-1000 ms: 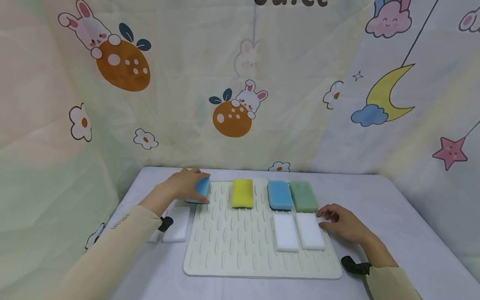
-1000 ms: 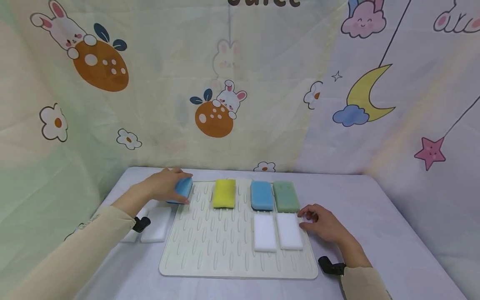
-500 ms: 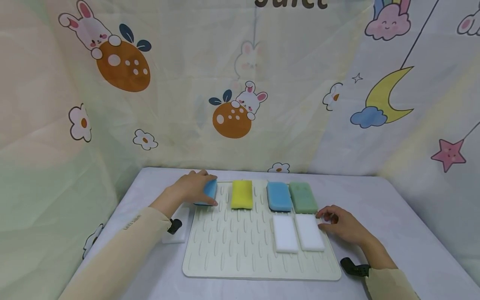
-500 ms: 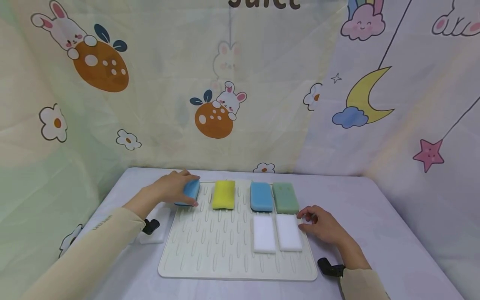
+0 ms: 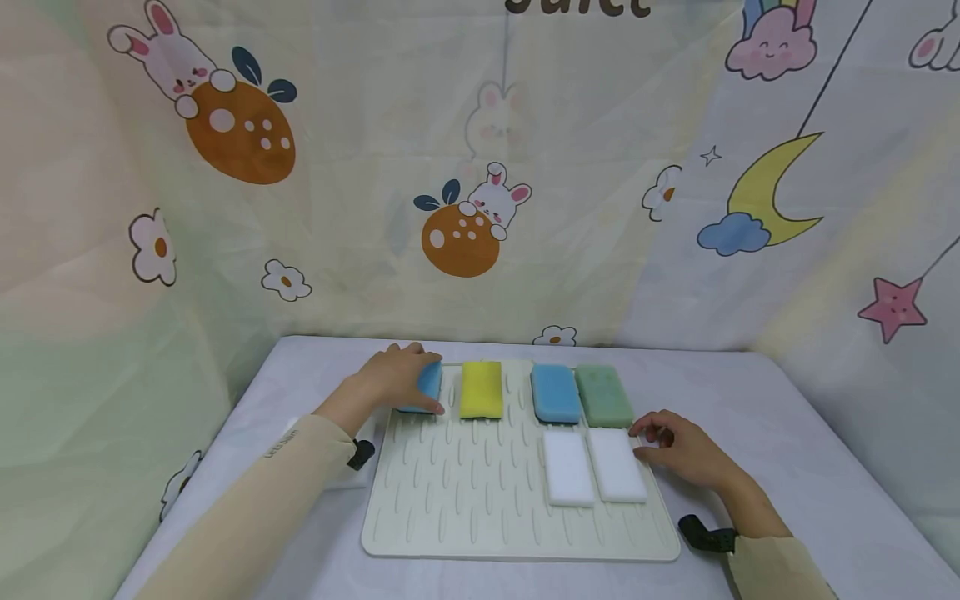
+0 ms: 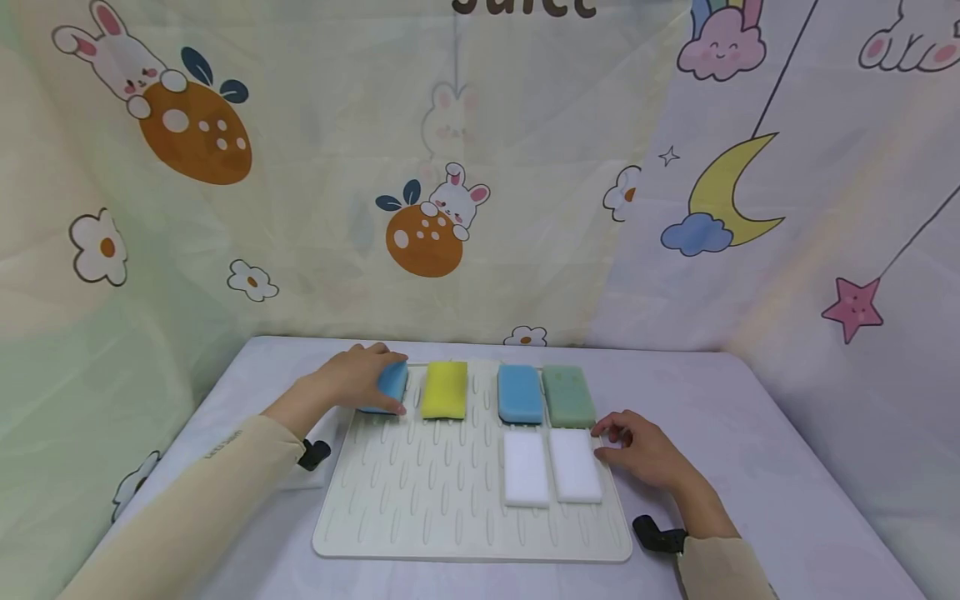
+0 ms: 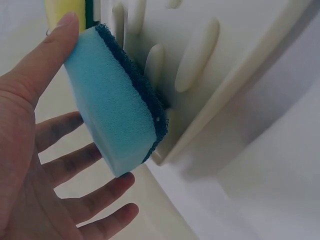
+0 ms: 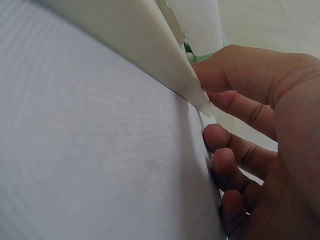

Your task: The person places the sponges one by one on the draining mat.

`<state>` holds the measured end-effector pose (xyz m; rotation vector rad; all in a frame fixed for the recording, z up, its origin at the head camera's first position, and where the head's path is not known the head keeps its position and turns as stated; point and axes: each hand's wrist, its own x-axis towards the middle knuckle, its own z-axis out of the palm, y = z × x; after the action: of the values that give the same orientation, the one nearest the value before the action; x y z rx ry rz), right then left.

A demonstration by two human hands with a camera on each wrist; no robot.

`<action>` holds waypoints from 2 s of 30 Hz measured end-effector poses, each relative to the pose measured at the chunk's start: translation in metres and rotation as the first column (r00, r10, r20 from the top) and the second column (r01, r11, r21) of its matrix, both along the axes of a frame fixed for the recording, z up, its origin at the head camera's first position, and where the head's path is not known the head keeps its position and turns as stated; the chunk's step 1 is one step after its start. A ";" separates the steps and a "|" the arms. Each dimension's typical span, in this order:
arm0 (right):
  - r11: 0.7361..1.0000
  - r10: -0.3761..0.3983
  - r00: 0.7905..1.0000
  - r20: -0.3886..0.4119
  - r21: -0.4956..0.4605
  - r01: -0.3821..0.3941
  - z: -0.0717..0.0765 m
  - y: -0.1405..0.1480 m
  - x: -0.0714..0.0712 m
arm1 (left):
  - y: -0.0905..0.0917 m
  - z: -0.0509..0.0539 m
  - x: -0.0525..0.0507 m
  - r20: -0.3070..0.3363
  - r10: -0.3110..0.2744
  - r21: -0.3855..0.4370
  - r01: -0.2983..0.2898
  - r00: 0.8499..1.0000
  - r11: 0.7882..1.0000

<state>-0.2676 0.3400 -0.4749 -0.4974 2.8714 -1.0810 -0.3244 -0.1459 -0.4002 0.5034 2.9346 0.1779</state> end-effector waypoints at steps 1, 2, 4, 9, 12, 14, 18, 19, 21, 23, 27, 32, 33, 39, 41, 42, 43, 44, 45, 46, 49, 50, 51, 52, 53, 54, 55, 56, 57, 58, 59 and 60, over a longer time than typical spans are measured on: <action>1.000 -0.001 1.000 0.000 0.004 0.001 0.000 0.000 0.000 | 0.001 -0.001 0.000 0.003 0.002 0.001 -0.002 1.000 1.000; 1.000 -0.002 1.000 0.000 0.006 0.002 -0.001 0.000 0.000 | 0.001 -0.001 -0.001 0.003 0.000 0.001 0.000 1.000 1.000; 1.000 -0.004 1.000 0.002 0.006 0.004 -0.001 0.000 -0.001 | 0.003 -0.003 -0.001 0.000 -0.007 -0.006 0.007 1.000 1.000; 1.000 -0.005 1.000 0.009 -0.002 0.005 -0.002 0.001 -0.001 | 0.006 -0.006 -0.004 -0.009 -0.017 -0.039 0.017 1.000 0.999; 1.000 -0.008 1.000 0.013 0.001 0.008 -0.002 0.001 -0.001 | 0.008 -0.007 -0.005 -0.009 -0.012 -0.043 0.012 1.000 0.999; 1.000 -0.011 1.000 0.015 0.001 0.011 -0.001 0.001 -0.001 | 0.008 -0.007 -0.006 -0.009 -0.010 -0.042 0.009 1.000 0.999; 1.000 -0.010 1.000 0.012 0.000 0.010 -0.001 0.001 -0.001 | 0.009 -0.008 -0.006 -0.007 -0.004 -0.042 0.004 1.000 0.999; 1.000 -0.008 1.000 0.010 -0.002 0.008 -0.001 0.001 -0.001 | 0.009 -0.008 -0.006 -0.008 -0.004 -0.040 0.004 1.000 0.999; 1.000 -0.005 1.000 0.007 0.000 0.005 0.000 0.001 -0.001 | 0.009 -0.009 -0.006 -0.008 -0.003 -0.034 0.003 1.000 0.999; 1.000 -0.003 1.000 0.007 0.000 0.003 0.001 0.001 -0.001 | 0.009 -0.009 -0.006 -0.008 -0.002 -0.030 0.002 1.000 1.000; 1.000 0.003 1.000 0.008 -0.003 -0.003 0.002 0.001 -0.001 | 0.010 -0.010 -0.006 -0.010 0.001 -0.035 -0.002 1.000 0.999; 1.000 -0.002 1.000 0.017 -0.001 0.002 0.003 -0.001 0.001 | 0.012 -0.009 -0.005 -0.005 0.009 -0.037 -0.009 1.000 0.999; 1.000 -0.004 1.000 0.019 0.000 0.004 0.003 -0.001 0.001 | 0.012 -0.009 -0.004 -0.003 0.012 -0.034 -0.012 1.000 0.999; 1.000 -0.008 1.000 0.012 0.000 0.008 0.000 0.000 0.000 | 0.012 -0.008 -0.001 0.004 0.020 -0.018 -0.020 1.000 1.000; 1.000 -0.004 1.000 0.007 -0.002 0.004 0.001 0.000 0.000 | 0.011 -0.007 0.001 0.008 0.021 -0.015 -0.021 1.000 1.000; 1.000 -0.003 1.000 0.005 -0.006 0.003 0.001 0.000 0.001 | 0.011 -0.007 0.001 0.006 0.019 -0.016 -0.018 1.000 1.000; 1.000 -0.001 1.000 0.004 -0.008 0.001 0.000 0.000 0.001 | 0.011 -0.007 0.002 0.007 0.018 -0.016 -0.018 1.000 1.000; 1.000 0.000 1.000 0.004 -0.010 0.000 0.000 0.000 0.000 | 0.010 -0.007 0.002 0.008 0.018 -0.018 -0.018 1.000 1.000; 1.000 0.001 1.000 0.005 -0.011 -0.001 0.000 0.000 0.000 | 0.010 -0.007 0.002 0.009 0.018 -0.018 -0.018 1.000 1.000; 1.000 0.000 1.000 0.006 -0.012 0.000 0.000 0.001 0.000 | 0.009 -0.007 0.003 0.009 0.016 -0.019 -0.016 1.000 1.000; 1.000 -0.002 1.000 0.011 -0.006 0.002 -0.001 0.001 -0.001 | 0.007 -0.007 0.004 0.008 0.014 -0.019 -0.014 1.000 1.000; 1.000 -0.003 1.000 0.012 -0.005 0.003 -0.001 0.001 -0.001 | 0.006 -0.006 0.005 0.008 0.015 -0.020 -0.015 1.000 1.000; 1.000 -0.006 1.000 0.013 -0.004 0.006 -0.001 0.000 -0.001 | 0.005 -0.006 0.006 0.008 0.017 -0.019 -0.016 1.000 1.000; 1.000 -0.009 1.000 0.012 -0.003 0.009 -0.001 0.000 -0.001 | 0.004 -0.005 0.007 0.004 0.016 -0.022 -0.016 1.000 1.000; 1.000 -0.011 1.000 0.011 -0.001 0.011 -0.001 0.000 -0.001 | 0.003 -0.004 0.008 0.002 0.017 -0.023 -0.016 1.000 1.000; 1.000 -0.009 1.000 0.009 0.001 0.009 0.000 -0.001 0.000 | 0.002 -0.003 0.009 0.001 0.019 -0.024 -0.019 1.000 1.000; 1.000 -0.008 1.000 0.006 0.002 0.008 0.000 -0.001 0.000 | 0.001 -0.002 0.010 0.000 0.018 -0.024 -0.018 1.000 1.000; 1.000 -0.011 1.000 0.005 0.001 0.011 0.001 -0.001 0.000 | -0.001 -0.002 0.011 0.000 0.018 -0.023 -0.018 1.000 1.000; 1.000 -0.014 1.000 0.005 0.002 0.014 0.001 -0.002 0.000 | -0.003 -0.001 0.012 -0.001 0.015 -0.024 -0.015 1.000 1.000; 1.000 -0.014 1.000 0.005 0.004 0.014 0.001 -0.002 0.001 | -0.005 -0.001 0.013 -0.003 0.013 -0.024 -0.013 1.000 1.000; 1.000 -0.012 1.000 0.006 0.006 0.012 0.002 -0.002 0.001 | -0.007 -0.001 0.013 -0.003 0.013 -0.022 -0.013 1.000 1.000; 1.000 -0.009 1.000 0.005 0.010 0.009 0.002 -0.002 0.001 | -0.009 -0.001 0.014 -0.004 0.013 -0.021 -0.013 1.000 1.000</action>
<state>-0.2665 0.3384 -0.4731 -0.4805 2.8758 -1.0666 -0.3101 -0.1545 -0.4014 0.4824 2.9414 0.1481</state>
